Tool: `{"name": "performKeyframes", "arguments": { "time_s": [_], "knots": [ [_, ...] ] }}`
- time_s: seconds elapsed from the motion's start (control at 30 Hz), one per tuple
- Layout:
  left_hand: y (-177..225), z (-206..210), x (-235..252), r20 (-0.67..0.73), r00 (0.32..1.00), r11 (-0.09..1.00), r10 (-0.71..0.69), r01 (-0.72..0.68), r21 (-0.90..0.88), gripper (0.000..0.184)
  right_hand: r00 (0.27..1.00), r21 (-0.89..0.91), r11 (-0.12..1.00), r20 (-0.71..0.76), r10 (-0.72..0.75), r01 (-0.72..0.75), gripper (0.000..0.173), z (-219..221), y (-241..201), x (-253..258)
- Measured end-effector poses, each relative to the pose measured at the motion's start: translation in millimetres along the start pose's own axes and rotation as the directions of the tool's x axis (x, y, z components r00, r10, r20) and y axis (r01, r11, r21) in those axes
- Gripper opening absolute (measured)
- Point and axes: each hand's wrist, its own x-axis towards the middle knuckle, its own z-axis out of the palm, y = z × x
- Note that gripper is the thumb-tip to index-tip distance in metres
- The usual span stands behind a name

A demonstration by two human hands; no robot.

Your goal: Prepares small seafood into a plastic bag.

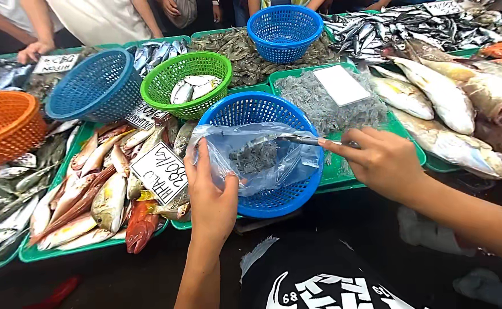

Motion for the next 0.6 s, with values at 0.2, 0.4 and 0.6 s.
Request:
{"name": "performKeyframes", "arguments": {
  "time_s": [0.2,0.4,0.6],
  "knots": [
    [-4,-2,11,0.019,1.0,1.0,-0.01,0.01,-0.021,0.086,0.967,0.216,0.947,0.137,0.214,-0.239,0.035,-41,15,-12],
    [-11,-12,13,-0.01,0.997,0.997,-0.072,0.072,-0.039,0.079,0.733,0.252,0.716,0.452,0.508,-0.651,0.032,-108,81,-37],
    [-19,-14,9,-0.024,0.998,0.999,-0.05,0.049,-0.018,0.076,0.212,0.046,0.503,0.937,0.278,-0.863,0.031,-95,113,-62]
  ]
}}
